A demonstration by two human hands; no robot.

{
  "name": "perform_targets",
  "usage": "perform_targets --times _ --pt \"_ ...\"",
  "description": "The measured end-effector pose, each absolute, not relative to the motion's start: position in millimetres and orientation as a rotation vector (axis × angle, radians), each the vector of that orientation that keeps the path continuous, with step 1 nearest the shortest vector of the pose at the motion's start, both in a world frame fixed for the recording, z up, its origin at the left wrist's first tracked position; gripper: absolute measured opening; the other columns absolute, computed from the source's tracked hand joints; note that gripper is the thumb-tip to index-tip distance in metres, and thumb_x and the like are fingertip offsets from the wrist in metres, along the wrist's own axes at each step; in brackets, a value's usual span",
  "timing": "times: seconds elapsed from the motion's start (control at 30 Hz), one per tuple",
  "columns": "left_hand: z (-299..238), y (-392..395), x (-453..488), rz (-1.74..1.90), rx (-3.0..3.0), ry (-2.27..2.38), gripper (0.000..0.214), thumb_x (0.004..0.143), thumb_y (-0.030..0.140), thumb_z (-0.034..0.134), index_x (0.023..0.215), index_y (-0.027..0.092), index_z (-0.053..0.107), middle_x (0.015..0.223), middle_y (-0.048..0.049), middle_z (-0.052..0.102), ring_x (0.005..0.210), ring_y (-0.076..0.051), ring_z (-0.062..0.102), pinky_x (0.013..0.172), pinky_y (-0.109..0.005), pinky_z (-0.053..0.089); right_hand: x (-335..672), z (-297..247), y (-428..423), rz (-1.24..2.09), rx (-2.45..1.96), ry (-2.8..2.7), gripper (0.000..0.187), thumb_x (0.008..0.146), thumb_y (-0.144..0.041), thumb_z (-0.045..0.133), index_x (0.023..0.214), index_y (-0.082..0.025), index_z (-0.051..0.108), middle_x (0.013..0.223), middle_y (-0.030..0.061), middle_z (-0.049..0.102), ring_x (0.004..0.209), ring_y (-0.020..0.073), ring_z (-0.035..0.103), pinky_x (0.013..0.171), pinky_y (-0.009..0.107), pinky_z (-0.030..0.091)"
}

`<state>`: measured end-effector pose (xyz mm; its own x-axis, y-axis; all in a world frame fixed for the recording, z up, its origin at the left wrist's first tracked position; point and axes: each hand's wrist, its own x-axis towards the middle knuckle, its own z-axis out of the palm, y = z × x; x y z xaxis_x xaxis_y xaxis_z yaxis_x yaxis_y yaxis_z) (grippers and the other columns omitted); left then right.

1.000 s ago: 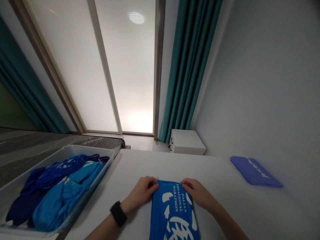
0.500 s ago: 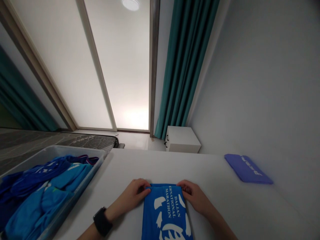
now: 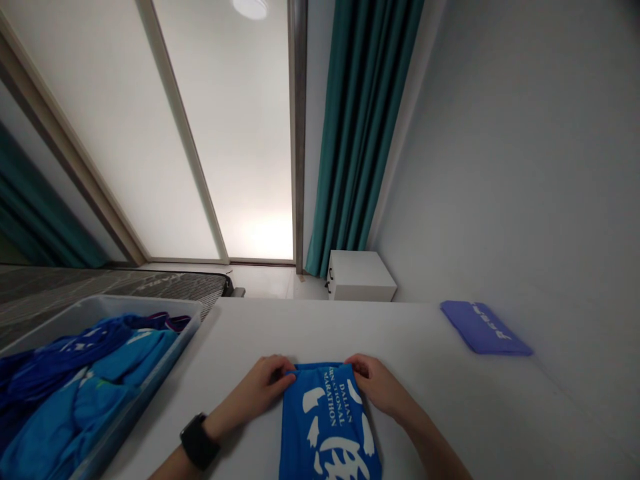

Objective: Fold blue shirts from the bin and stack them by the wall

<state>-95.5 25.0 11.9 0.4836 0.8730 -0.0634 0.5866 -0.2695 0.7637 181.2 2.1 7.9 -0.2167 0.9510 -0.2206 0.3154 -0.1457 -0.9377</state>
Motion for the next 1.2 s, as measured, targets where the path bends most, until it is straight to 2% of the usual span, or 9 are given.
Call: perform_targets --times 0.13,0.27,0.43,0.57,0.7,0.87,0.97,1.1,1.2 --pt "13 25 -96 0.475 1.990 1.211 0.039 0.091 0.051 0.049 0.089 0.017 0.070 0.083 -0.0045 0.067 0.079 -0.020 0.057 0.076 -0.030 0.044 182 4 1 1.260 -1.609 -1.658 0.024 0.081 -0.031 0.048 0.074 -0.019 0.067 0.078 0.0036 0.072 0.073 0.0181 0.063 0.064 0.026 0.046" --pt "15 25 -94 0.476 1.982 1.201 0.039 0.091 0.050 0.049 0.088 0.017 0.069 0.083 -0.0046 0.067 0.079 -0.020 0.057 0.076 -0.029 0.044 183 4 2 1.169 -1.626 -1.701 0.027 0.082 -0.029 0.043 0.077 -0.019 0.067 0.083 0.0041 0.072 0.076 0.0185 0.064 0.067 0.026 0.045" --pt "24 23 -98 0.501 1.898 1.137 0.036 0.091 0.046 0.048 0.093 0.017 0.069 0.090 -0.0055 0.070 0.084 -0.021 0.060 0.079 -0.029 0.046 183 9 0 1.098 -1.603 -1.638 0.040 0.091 -0.044 0.032 0.083 -0.021 0.065 0.086 0.0038 0.070 0.082 0.0201 0.062 0.074 0.029 0.045" --pt "36 22 -106 0.433 1.855 1.022 0.034 0.091 0.045 0.050 0.098 0.017 0.067 0.094 -0.0048 0.070 0.086 -0.020 0.061 0.078 -0.028 0.046 179 5 -2 0.987 -1.718 -1.736 0.037 0.090 -0.051 0.039 0.076 -0.022 0.057 0.078 0.0028 0.066 0.075 0.0195 0.059 0.069 0.029 0.042" --pt "37 20 -107 0.381 1.958 1.105 0.029 0.089 0.043 0.053 0.091 0.017 0.066 0.088 -0.0039 0.066 0.078 -0.019 0.057 0.071 -0.028 0.044 177 -1 -3 0.893 -1.749 -1.834 0.031 0.091 -0.047 0.039 0.074 -0.023 0.050 0.077 0.0028 0.063 0.074 0.0189 0.057 0.067 0.029 0.040" --pt "30 16 -100 0.453 2.079 1.184 0.026 0.092 0.037 0.046 0.076 0.019 0.057 0.085 -0.0036 0.060 0.081 -0.019 0.054 0.077 -0.029 0.043 178 0 -6 0.864 -1.752 -1.836 0.034 0.092 -0.049 0.034 0.071 -0.024 0.043 0.074 0.0021 0.060 0.073 0.0192 0.056 0.067 0.030 0.039" --pt "29 13 -98 0.578 2.052 1.119 0.027 0.095 0.036 0.040 0.080 0.020 0.056 0.095 -0.0060 0.060 0.090 -0.020 0.054 0.083 -0.030 0.044 177 1 -7 0.864 -1.732 -1.822 0.034 0.092 -0.050 0.035 0.073 -0.025 0.046 0.077 0.0024 0.062 0.074 0.0195 0.057 0.069 0.030 0.040" --pt "28 12 -95 0.690 1.987 1.232 0.026 0.097 0.035 0.038 0.099 0.020 0.058 0.094 -0.0057 0.061 0.088 -0.021 0.055 0.083 -0.033 0.044 176 2 -8 0.866 -1.683 -1.813 0.031 0.091 -0.047 0.038 0.085 -0.023 0.055 0.087 0.0049 0.065 0.082 0.0214 0.059 0.074 0.031 0.041" --pt "26 14 -88 0.558 2.087 1.315 0.032 0.095 0.045 0.043 0.094 0.019 0.062 0.090 -0.0070 0.062 0.087 -0.024 0.055 0.081 -0.036 0.043 175 2 -8 0.894 -1.693 -1.796 0.029 0.089 -0.047 0.041 0.089 -0.023 0.058 0.089 0.0048 0.066 0.083 0.0216 0.059 0.074 0.031 0.042"
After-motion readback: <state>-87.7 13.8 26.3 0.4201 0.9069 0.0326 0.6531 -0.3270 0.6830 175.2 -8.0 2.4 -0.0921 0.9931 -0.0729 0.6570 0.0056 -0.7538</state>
